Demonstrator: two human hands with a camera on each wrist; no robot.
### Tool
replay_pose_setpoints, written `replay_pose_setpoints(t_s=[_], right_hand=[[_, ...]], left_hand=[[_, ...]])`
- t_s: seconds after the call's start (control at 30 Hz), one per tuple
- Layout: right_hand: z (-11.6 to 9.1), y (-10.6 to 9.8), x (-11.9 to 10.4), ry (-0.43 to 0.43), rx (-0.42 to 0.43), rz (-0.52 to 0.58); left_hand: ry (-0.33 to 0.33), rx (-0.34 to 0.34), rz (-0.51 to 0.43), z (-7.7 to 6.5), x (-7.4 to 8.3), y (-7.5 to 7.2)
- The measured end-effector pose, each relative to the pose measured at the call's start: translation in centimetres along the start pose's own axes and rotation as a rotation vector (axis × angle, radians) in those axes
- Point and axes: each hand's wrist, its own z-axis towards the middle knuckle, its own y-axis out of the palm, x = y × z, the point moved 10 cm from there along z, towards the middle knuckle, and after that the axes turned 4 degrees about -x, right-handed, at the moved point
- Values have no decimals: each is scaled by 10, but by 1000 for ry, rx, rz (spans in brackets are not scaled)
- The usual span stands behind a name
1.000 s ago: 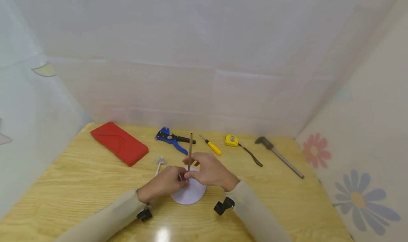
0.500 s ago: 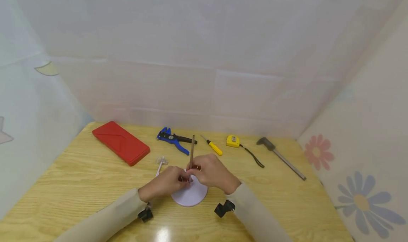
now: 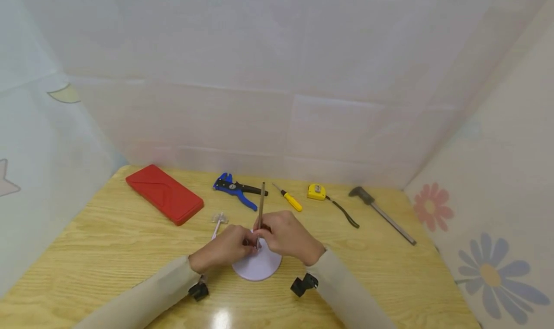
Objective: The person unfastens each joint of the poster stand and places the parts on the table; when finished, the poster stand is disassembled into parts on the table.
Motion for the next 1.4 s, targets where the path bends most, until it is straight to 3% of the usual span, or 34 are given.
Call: replay_pose_setpoints(t_s=[0.4, 1.03, 1.4], right_hand=[[-1, 1, 1, 13, -9, 14], [-2, 4, -5, 8, -32, -44], [-2, 4, -4, 1, -2, -48]], left_hand=[[-39, -33, -52, 4, -8, 2], [-66, -17, -74, 1, -10, 2], [-57, -7, -81, 2, -11, 2]])
